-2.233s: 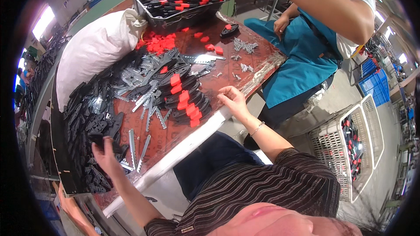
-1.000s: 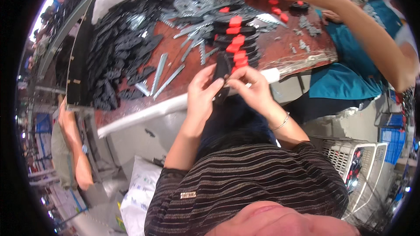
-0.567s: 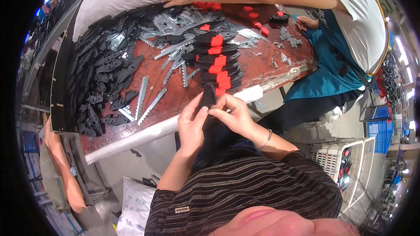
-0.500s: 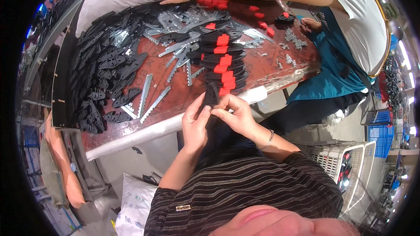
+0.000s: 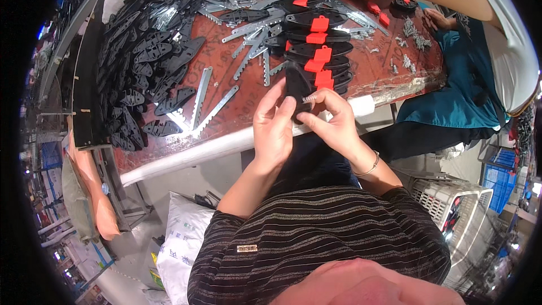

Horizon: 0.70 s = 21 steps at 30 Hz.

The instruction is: The person assembles small folding knives by inserting red plastic handles into black metal frames and securing them with screws. The person repeatedly picks up parts from a table, aligns them, and fastens them together, placing finished units aside.

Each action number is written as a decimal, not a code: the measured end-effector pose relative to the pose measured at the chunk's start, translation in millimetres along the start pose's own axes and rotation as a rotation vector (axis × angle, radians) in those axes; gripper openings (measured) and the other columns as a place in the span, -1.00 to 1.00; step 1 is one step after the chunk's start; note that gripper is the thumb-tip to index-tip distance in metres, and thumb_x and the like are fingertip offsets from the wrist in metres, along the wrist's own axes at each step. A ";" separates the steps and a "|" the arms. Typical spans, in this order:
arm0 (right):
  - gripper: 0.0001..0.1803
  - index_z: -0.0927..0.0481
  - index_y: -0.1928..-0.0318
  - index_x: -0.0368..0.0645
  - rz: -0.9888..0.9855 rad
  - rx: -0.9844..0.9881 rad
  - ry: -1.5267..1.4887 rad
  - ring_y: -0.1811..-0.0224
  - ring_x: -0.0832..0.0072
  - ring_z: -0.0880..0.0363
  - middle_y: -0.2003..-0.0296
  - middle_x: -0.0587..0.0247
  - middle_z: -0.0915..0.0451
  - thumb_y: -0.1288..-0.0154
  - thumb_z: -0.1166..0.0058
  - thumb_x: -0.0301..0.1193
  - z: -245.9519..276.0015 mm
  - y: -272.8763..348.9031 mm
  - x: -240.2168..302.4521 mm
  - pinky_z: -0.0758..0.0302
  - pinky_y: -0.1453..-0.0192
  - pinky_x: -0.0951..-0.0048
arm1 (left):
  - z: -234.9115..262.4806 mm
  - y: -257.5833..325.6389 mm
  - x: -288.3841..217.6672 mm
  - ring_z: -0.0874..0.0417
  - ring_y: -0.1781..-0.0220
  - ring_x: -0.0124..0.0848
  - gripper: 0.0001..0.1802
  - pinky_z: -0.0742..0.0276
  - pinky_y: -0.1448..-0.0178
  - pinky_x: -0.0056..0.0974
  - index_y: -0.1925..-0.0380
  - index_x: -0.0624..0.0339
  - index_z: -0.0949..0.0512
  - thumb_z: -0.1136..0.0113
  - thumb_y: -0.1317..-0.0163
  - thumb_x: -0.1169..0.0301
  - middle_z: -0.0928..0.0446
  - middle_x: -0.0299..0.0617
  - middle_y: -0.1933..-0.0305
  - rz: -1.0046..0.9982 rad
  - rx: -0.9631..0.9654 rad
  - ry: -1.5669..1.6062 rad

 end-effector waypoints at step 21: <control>-0.76 -0.58 0.22 -0.11 0.190 -0.540 1.018 0.13 0.20 -0.52 0.28 0.17 -0.57 -0.15 -0.07 -0.27 195.5 -100.0 -30.0 -0.46 0.10 0.22 | 78.9 -25.7 -31.4 -0.42 0.12 -0.44 -0.66 -0.41 -0.02 -0.33 -0.04 0.28 -0.31 -0.04 -0.26 0.52 -0.39 -0.22 0.15 0.164 -0.019 -0.081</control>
Point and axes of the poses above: each hand's wrist, its own y-axis away from the middle knuckle, its own z-axis out of the back of the hand, x = y × z, the point moved 6 cm from there along -y, towards the middle knuckle
